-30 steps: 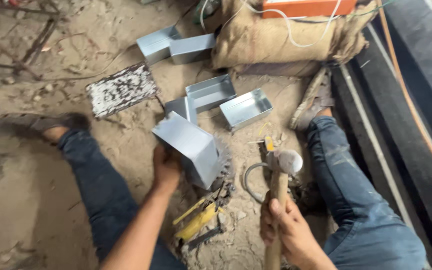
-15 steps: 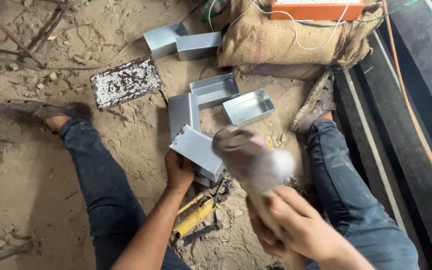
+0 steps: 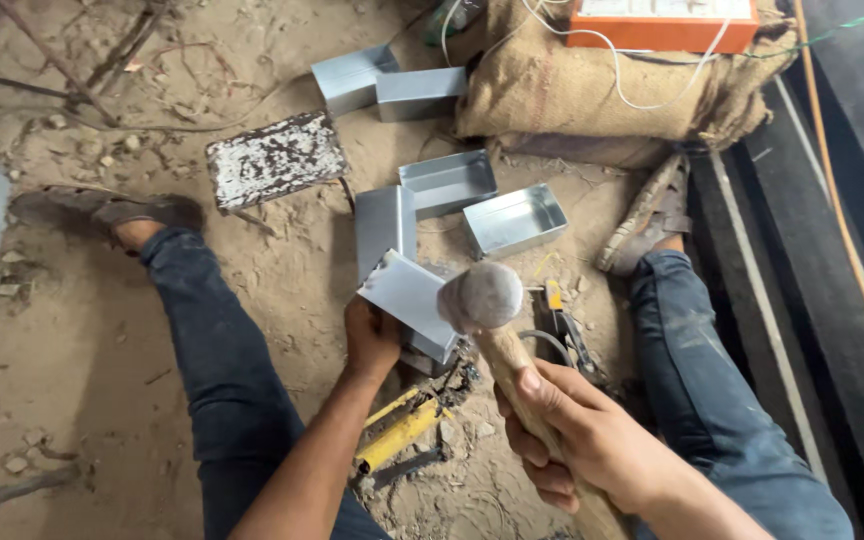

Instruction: The person sits on the ground and uses a welding torch to join the seams of small rectangular metal boxes. They hold the boxes in place with one hand while welding with the other, occasionally using a hammer to tap the metal.

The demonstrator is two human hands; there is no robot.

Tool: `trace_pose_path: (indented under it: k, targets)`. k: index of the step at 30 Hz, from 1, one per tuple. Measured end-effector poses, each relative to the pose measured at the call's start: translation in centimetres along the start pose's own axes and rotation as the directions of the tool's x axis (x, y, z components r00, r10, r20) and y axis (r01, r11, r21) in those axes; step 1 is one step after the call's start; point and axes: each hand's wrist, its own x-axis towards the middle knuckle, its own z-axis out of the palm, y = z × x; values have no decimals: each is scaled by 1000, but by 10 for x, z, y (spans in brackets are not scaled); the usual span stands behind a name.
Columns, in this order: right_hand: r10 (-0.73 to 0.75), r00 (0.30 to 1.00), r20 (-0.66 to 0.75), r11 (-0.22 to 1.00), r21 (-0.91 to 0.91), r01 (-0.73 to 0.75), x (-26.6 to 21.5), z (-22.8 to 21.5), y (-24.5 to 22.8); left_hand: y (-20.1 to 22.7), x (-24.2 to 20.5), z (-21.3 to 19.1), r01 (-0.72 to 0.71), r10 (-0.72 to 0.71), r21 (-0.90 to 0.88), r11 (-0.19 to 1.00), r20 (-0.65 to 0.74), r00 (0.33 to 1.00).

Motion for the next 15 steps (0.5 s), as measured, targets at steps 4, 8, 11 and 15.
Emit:
trace_pose_path:
  k: [4,8,11,15]
  targets:
    - [-62,992,113,997,59,56,-9,-7,7,2,-7,4,167,-167,-8,986,26,986]
    - [52,995,-90,995,-78,-59,3,0,15,1,0,1,35,-34,-92,995,18,999]
    - [0,1000,12,995,-102,1,2,7,17,3,-3,-1,-42,42,-12,999,-16,999]
    - [35,998,-54,991,-125,-41,-8,13,15,10,4,0,139,-140,16,990,20,990]
